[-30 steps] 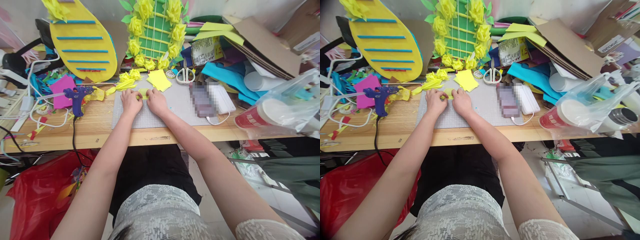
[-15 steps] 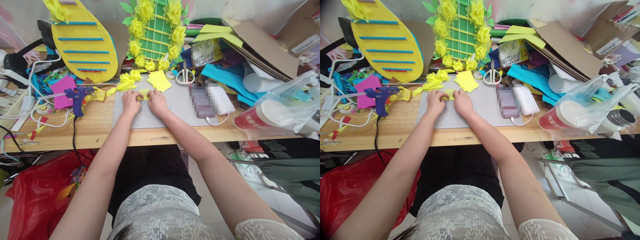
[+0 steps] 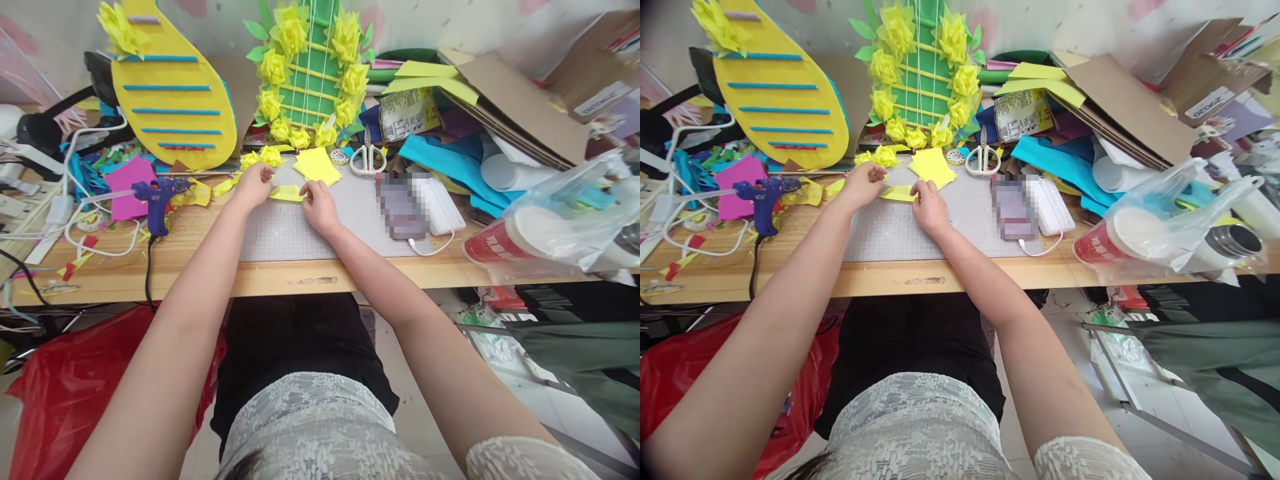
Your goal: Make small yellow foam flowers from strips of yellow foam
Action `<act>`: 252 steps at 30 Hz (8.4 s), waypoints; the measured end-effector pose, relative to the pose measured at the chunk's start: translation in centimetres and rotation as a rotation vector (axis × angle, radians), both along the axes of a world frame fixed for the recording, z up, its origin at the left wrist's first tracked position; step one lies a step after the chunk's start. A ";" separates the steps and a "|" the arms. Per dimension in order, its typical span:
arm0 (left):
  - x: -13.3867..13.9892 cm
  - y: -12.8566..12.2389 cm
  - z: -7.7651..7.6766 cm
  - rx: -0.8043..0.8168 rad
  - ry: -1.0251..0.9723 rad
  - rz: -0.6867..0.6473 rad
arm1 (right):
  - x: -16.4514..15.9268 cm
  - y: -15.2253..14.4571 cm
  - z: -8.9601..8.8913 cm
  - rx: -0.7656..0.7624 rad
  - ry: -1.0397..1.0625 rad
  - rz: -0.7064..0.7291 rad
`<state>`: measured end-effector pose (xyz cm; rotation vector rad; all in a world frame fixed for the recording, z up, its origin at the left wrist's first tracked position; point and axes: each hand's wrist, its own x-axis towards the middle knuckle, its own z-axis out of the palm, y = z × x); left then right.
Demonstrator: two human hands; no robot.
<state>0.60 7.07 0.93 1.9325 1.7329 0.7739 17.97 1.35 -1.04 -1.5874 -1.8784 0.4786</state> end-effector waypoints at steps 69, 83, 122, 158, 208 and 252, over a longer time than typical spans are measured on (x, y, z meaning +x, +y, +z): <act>3.9 -0.2 4.9 -0.284 0.436 -0.323 | 1.8 1.3 -0.5 0.055 0.368 -0.149; 4.7 -3.5 -1.8 -0.071 -0.827 0.407 | 0.4 -0.8 0.6 0.204 -0.114 0.198; 2.0 -6.9 -0.6 0.155 0.242 -0.096 | 2.3 0.8 -0.3 0.065 0.024 0.166; 3.8 -6.5 -1.2 0.041 0.034 0.216 | 0.5 0.8 -1.4 -0.030 0.135 -0.049; 4.7 -6.6 -1.1 0.119 0.263 0.142 | -0.5 -0.4 0.4 -0.061 -0.287 -0.071; 4.5 -6.6 -1.4 0.041 0.148 0.165 | 18.0 -3.0 8.0 -0.242 -0.376 -0.090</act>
